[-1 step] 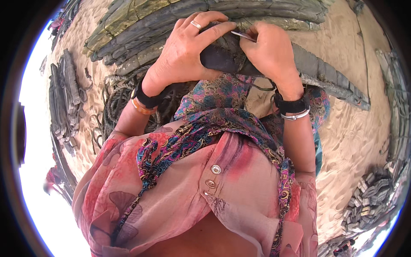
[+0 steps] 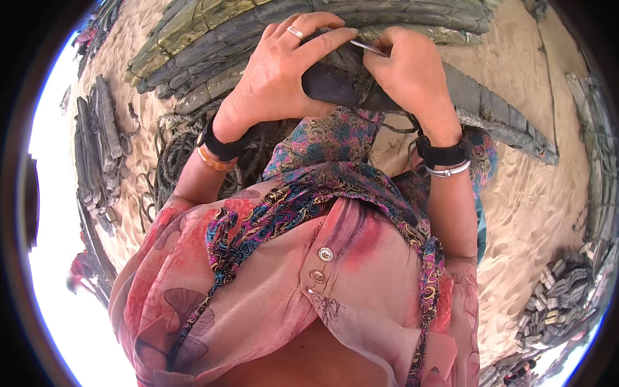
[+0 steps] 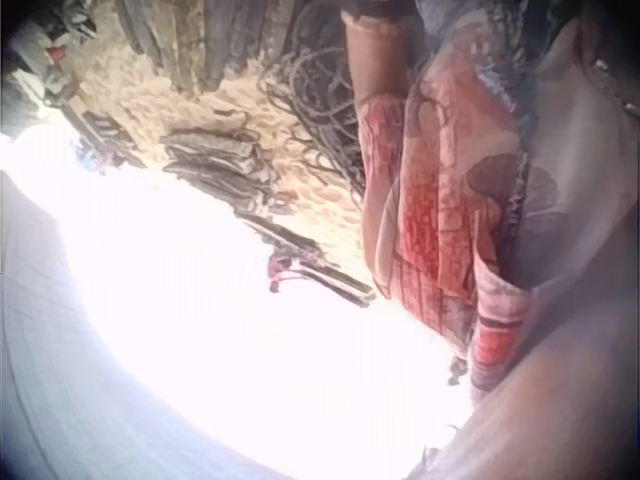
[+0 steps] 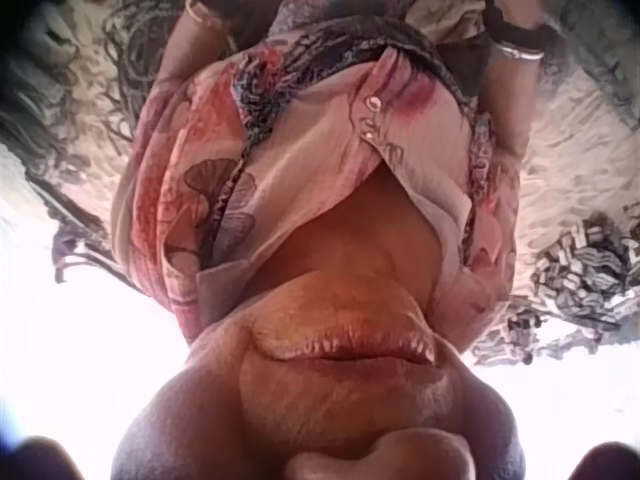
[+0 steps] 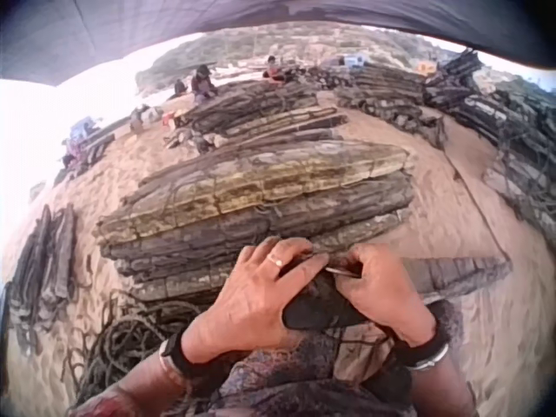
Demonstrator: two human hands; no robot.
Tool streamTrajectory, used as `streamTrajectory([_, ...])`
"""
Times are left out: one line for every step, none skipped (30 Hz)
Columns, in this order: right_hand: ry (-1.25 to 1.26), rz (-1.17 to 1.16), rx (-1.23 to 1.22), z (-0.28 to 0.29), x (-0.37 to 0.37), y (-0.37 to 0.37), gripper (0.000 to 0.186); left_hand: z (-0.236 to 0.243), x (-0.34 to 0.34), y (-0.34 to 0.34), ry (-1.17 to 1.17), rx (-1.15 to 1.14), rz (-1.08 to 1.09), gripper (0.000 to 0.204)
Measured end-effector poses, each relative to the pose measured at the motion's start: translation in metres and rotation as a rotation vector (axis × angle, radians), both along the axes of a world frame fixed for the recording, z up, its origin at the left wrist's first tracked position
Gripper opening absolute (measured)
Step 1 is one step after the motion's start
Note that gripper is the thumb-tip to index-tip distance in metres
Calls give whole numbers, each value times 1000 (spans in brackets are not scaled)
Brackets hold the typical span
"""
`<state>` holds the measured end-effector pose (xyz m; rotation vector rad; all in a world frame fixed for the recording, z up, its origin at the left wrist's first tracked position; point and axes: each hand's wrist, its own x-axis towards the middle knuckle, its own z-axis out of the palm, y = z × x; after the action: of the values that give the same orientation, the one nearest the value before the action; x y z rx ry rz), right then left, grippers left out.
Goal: Tying knots to secure netting or rope to green tubes on a beach.
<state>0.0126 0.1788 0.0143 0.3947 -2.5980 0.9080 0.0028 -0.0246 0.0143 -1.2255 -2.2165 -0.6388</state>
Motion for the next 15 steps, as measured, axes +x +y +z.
streamTrajectory([-85, 8, -104, 6, 0, 2, 27, 6, 0, 4, 29, 18, -12, 74])
streamTrajectory([-165, 31, -204, 12, -1, 0, 27, -18, -40, 10, 541, 179, 2, 49])
streamTrajectory([-165, 25, -207, 13, 0, 2, 27, -10, -32, 18, 540, 179, -5, 49])
streamTrajectory([-150, 41, -207, 14, 1, 4, 27, -1, -20, 25, 445, 206, 75, 45])
streamTrajectory([-133, 59, -206, 16, 3, 5, 27, 6, -11, 28, 350, 233, 157, 41])
streamTrajectory([-132, 57, -207, 19, 3, 7, 27, 5, -9, 24, 351, 233, 154, 41])
streamTrajectory([-146, 29, -125, 21, 1, 10, 28, 1, -7, 13, 209, 125, 44, 54])
streamTrajectory([-157, 5, -46, 23, -2, 11, 29, -2, -5, 3, 71, 14, -61, 71])
streamTrajectory([-151, -4, -49, 20, -6, 15, 29, -8, -5, -1, 76, 11, -70, 71])
streamTrajectory([-175, 13, 51, 13, -10, 20, 31, -15, -5, -4, 24, 3, -47, 70])
streamTrajectory([-205, 36, 151, 8, -12, 20, 32, -17, -2, -5, -33, -5, -19, 69])
streamTrajectory([-205, 33, 148, 3, -12, 19, 32, -18, 0, -6, -14, -20, -17, 69])
streamTrajectory([-188, 60, 162, -3, -13, 17, 32, -19, 0, -5, -14, -23, -21, 69])
streamTrajectory([-172, 91, 180, -5, -13, 14, 32, -20, 0, -5, -17, -33, -14, 69])
streamTrajectory([-172, 90, 180, -7, -13, 12, 32, -21, 0, -5, -20, -42, -6, 68])
